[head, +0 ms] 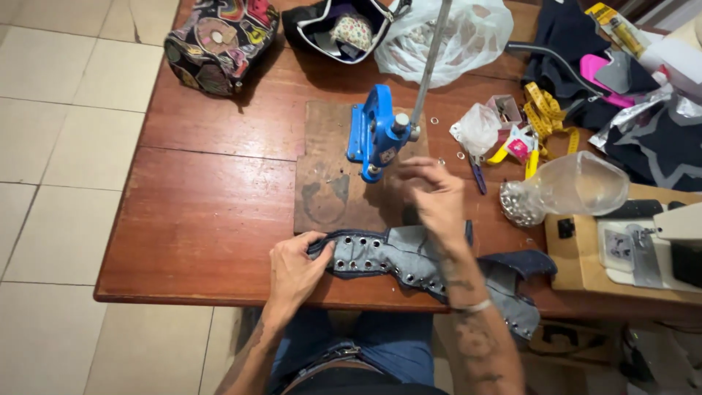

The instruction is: Installing metal eyelets into a denim garment using a manual hand press

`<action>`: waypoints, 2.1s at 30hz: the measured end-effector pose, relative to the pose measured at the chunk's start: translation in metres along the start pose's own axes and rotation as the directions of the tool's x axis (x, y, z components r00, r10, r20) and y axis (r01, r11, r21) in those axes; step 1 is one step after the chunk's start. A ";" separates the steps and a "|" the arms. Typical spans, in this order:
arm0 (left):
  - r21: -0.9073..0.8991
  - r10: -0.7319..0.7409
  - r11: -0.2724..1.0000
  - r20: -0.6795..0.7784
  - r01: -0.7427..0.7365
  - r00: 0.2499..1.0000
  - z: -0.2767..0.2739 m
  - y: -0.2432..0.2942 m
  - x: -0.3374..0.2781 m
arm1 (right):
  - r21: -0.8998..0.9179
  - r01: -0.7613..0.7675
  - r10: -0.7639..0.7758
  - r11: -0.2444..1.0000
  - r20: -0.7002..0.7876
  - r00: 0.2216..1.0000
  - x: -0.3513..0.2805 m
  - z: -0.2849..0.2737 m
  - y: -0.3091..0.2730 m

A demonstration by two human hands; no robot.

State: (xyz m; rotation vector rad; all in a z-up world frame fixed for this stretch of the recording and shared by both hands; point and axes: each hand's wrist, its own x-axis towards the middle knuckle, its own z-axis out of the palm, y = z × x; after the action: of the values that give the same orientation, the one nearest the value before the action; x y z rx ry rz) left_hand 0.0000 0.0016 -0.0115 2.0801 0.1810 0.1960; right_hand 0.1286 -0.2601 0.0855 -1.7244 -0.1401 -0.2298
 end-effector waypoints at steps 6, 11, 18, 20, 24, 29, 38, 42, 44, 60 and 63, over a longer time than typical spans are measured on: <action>0.001 0.008 1.000 -0.002 -0.008 1.000 -0.002 0.001 0.000 | 0.262 -0.114 0.136 0.958 -0.070 0.988 0.008 0.046 0.031; 0.009 0.012 1.000 0.003 -0.012 1.000 -0.001 0.000 0.000 | 0.237 -0.144 0.173 0.961 -0.106 0.979 0.008 0.045 0.058; 0.020 -0.023 1.000 0.037 0.022 0.999 -0.003 -0.005 0.002 | 0.135 -0.085 0.089 0.987 -0.026 0.996 0.006 0.035 0.020; 0.009 -0.048 0.999 0.053 0.048 0.997 -0.006 -0.007 0.008 | 0.044 -0.065 0.065 0.997 -0.006 0.998 -0.003 0.013 0.022; -0.214 -0.148 0.959 0.188 0.187 0.971 -0.012 0.007 0.017 | -0.275 0.204 -0.114 0.939 0.312 0.943 -0.039 -0.016 -0.006; -0.512 -0.131 0.797 0.371 0.320 0.919 -0.021 0.063 0.027 | -0.311 0.263 -0.001 0.913 0.644 0.765 -0.064 -0.018 -0.005; -0.549 -0.149 0.756 0.384 0.356 0.911 -0.008 0.064 0.048 | -0.083 -0.201 0.215 0.976 0.487 0.846 -0.032 -0.033 0.066; -0.573 -0.183 0.736 0.343 0.360 0.921 0.008 0.059 0.058 | -0.015 -0.177 0.172 0.984 0.323 0.931 -0.035 -0.015 0.062; -0.589 -0.182 0.736 0.303 0.334 0.935 0.012 0.060 0.067 | -0.013 -0.143 0.141 0.990 0.254 0.957 -0.030 -0.007 0.062; -0.611 -0.195 0.711 0.303 0.348 0.933 0.027 0.069 0.155 | 0.111 -0.230 0.217 0.967 0.116 0.969 0.037 0.021 0.048; -0.611 -0.213 0.699 0.317 0.371 0.924 0.035 0.048 0.163 | 0.102 -0.252 0.240 0.962 0.115 0.964 0.040 0.025 0.067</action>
State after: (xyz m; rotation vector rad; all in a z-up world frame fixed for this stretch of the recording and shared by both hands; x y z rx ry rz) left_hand 0.1691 -0.0174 0.0232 1.3115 0.2623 -0.1621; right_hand 0.1842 -0.2483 0.0270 -1.6196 -0.0114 0.0496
